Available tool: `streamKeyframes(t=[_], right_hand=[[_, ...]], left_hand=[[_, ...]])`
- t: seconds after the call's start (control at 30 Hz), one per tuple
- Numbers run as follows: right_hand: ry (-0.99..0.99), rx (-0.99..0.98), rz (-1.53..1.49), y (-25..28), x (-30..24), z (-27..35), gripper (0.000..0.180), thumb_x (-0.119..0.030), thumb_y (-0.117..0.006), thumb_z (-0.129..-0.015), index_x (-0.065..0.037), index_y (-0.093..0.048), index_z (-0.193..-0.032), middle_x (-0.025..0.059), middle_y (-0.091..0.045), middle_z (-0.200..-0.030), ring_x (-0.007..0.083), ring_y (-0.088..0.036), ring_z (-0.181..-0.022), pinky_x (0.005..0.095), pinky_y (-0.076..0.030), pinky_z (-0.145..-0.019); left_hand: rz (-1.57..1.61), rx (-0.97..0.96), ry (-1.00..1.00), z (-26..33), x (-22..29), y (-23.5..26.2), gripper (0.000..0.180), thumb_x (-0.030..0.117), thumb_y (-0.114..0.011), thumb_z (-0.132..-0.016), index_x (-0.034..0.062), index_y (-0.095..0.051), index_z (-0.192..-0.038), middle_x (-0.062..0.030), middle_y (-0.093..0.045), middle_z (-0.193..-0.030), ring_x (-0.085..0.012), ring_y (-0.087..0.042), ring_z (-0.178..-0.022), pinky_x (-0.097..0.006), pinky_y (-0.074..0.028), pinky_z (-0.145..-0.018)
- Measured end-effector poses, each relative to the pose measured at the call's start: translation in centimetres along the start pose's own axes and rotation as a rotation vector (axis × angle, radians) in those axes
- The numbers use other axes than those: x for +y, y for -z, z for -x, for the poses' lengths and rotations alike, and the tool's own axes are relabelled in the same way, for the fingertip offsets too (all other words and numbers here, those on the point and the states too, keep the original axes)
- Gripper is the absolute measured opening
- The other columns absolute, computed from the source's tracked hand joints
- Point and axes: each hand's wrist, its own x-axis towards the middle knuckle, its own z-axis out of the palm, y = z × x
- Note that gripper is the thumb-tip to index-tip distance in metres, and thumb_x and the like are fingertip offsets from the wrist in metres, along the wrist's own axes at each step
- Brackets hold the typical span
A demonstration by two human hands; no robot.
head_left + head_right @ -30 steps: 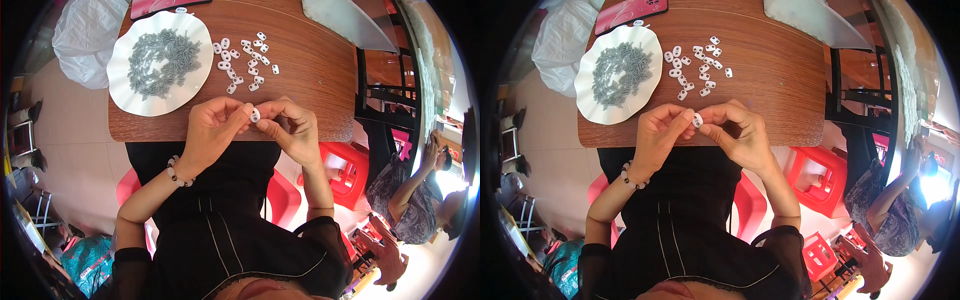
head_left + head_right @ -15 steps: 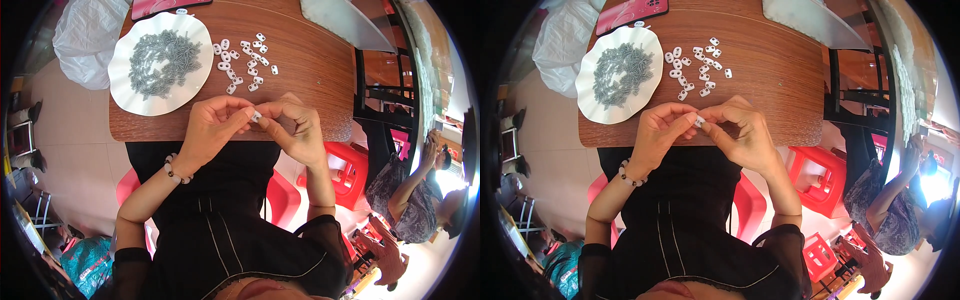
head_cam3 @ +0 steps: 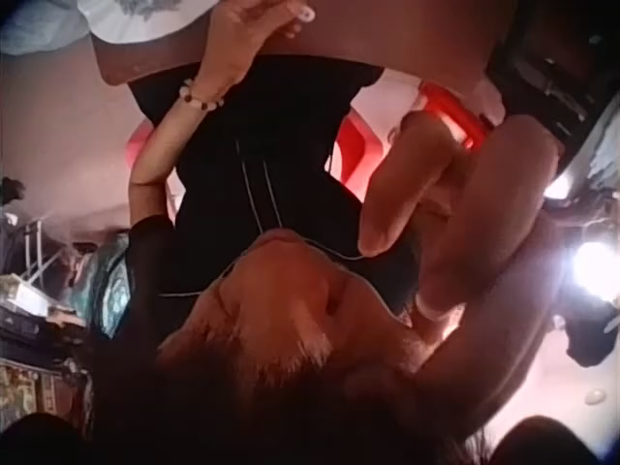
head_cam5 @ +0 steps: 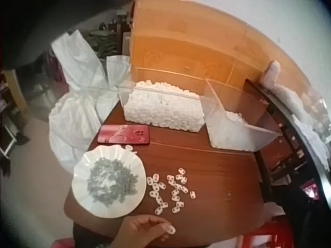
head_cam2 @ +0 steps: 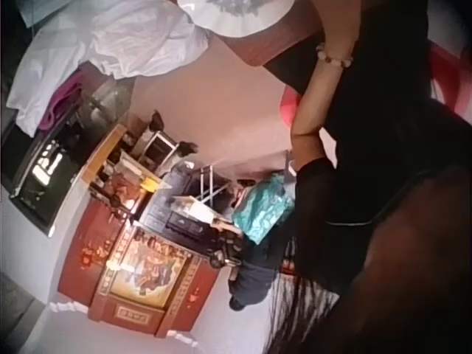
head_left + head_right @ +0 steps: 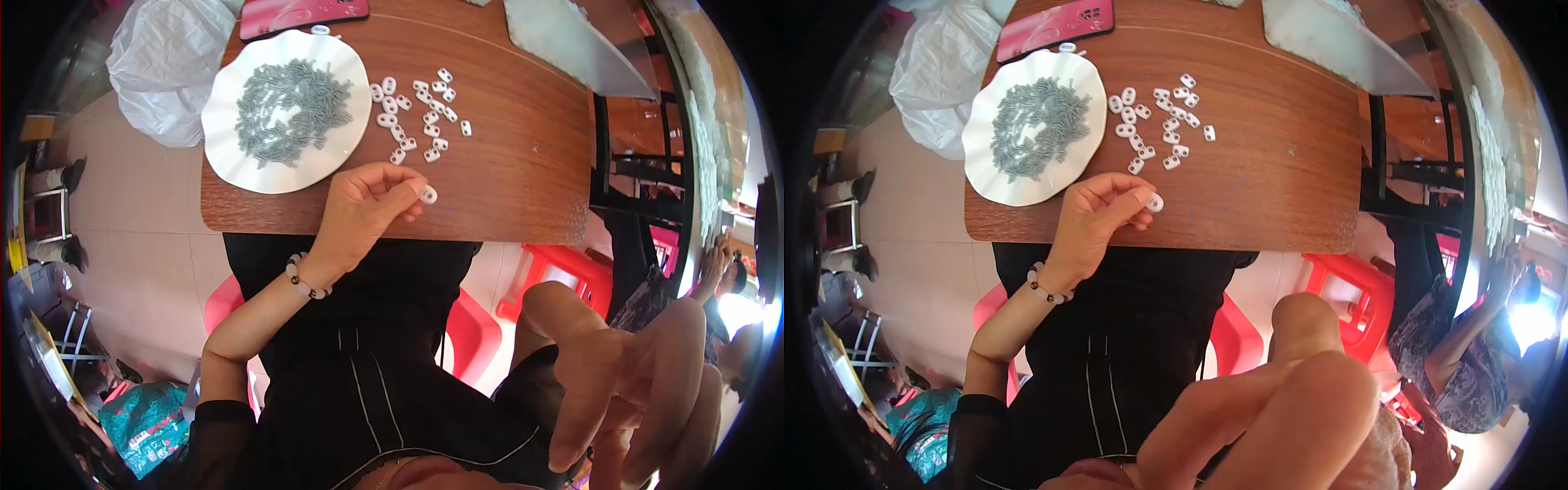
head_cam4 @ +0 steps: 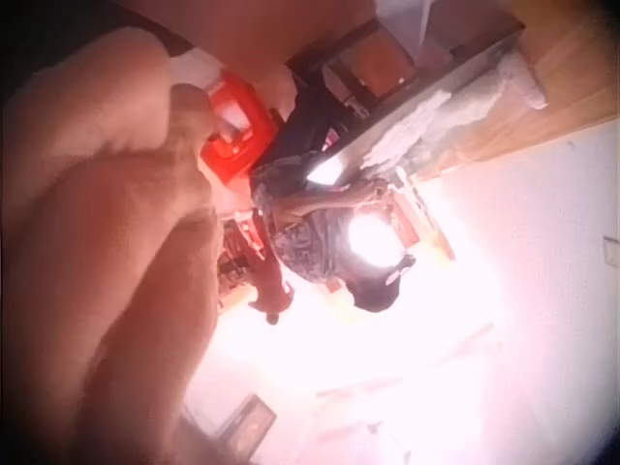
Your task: The person is manually assembling small white plastic components by inserting tiny metal rings into them.
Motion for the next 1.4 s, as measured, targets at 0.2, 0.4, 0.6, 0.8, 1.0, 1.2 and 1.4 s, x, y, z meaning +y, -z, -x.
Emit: streamKeyframes(t=[0.2, 0.4, 0.6, 0.8, 1.0, 1.2, 1.4], right_hand=[[-0.571, 0.159, -0.055, -3.9, -5.4, -2.4, 0.026, -0.002, -0.065, -0.074, -0.022, -0.052, -0.063, -0.0024, -0.041, -0.098, 0.0201, -0.046, -0.092, 0.0377, -0.029, -0.079], [-0.185, -0.067, -0.42, -1.2, -1.8, -1.8, 0.041, -0.005, -0.085, -0.058, -0.029, -0.071, -0.088, -0.0021, -0.039, -0.104, 0.0235, -0.044, -0.101, 0.0373, -0.026, -0.076], [0.201, -0.16, -0.568, -1.5, 1.5, -1.4, 0.045, -0.005, -0.083, -0.065, -0.032, -0.072, -0.099, -0.0022, -0.039, -0.108, 0.0227, -0.043, -0.101, 0.0351, -0.032, -0.08], [0.272, -0.202, -0.488, -1.0, 1.4, -0.9, 0.034, -0.008, -0.08, -0.072, -0.025, -0.071, -0.1, -0.002, -0.041, -0.106, 0.02, -0.042, -0.1, 0.0297, -0.036, -0.087], [0.16, -0.041, -0.213, -0.3, 2.2, -0.8, 0.021, -0.011, -0.074, -0.076, -0.019, -0.068, -0.095, 0.0005, -0.048, -0.098, 0.0194, -0.045, -0.092, 0.0283, -0.038, -0.08], [0.136, 0.123, 0.07, 1.7, 5.6, -1.2, 0.006, -0.013, -0.066, -0.082, -0.013, -0.062, -0.087, 0.0044, -0.058, -0.086, 0.0198, -0.051, -0.08, 0.0285, -0.042, -0.07], [-0.23, 0.206, 0.51, 3.6, 10.9, 0.7, 0.015, 0.004, -0.06, -0.084, 0.001, -0.065, -0.099, 0.0066, -0.06, -0.092, 0.0147, -0.056, -0.079, 0.0263, -0.044, -0.075]], left_hand=[[0.011, 0.011, 0.012, 0.7, -0.3, 1.2, 0.017, 0.01, -0.062, -0.091, -0.0032, -0.065, -0.101, -0.0082, -0.069, -0.088, -0.0094, -0.063, -0.074, -0.023, -0.051, -0.068], [0.018, -0.008, -0.01, 0.6, 0.3, 0.4, 0.021, 0.011, -0.062, -0.092, -0.0024, -0.066, -0.107, -0.0081, -0.069, -0.089, -0.0095, -0.063, -0.075, -0.023, -0.051, -0.069], [0.037, 0.0, 0.025, 0.4, 0.1, 0.6, 0.022, 0.014, -0.062, -0.092, -0.002, -0.067, -0.107, -0.0085, -0.069, -0.089, -0.0099, -0.062, -0.074, -0.024, -0.051, -0.068], [0.052, 0.033, 0.061, 0.4, 0.1, 0.8, 0.024, 0.018, -0.063, -0.093, -0.0022, -0.067, -0.104, -0.0087, -0.068, -0.088, -0.0099, -0.061, -0.074, -0.023, -0.05, -0.067], [0.052, 0.02, 0.071, 0.5, 0.3, 1.1, 0.026, 0.021, -0.062, -0.093, -0.0024, -0.067, -0.105, -0.0091, -0.068, -0.088, -0.0099, -0.06, -0.072, -0.023, -0.05, -0.066], [0.126, -0.019, 0.101, 0.2, 0.3, 1.0, 0.026, 0.021, -0.062, -0.094, -0.0028, -0.067, -0.105, -0.0094, -0.068, -0.089, -0.0101, -0.06, -0.073, -0.023, -0.049, -0.067], [0.124, 0.005, 0.081, 0.4, 0.3, 1.2, 0.027, 0.021, -0.061, -0.094, -0.0028, -0.066, -0.106, -0.0091, -0.068, -0.089, -0.0106, -0.06, -0.074, -0.023, -0.049, -0.067]])
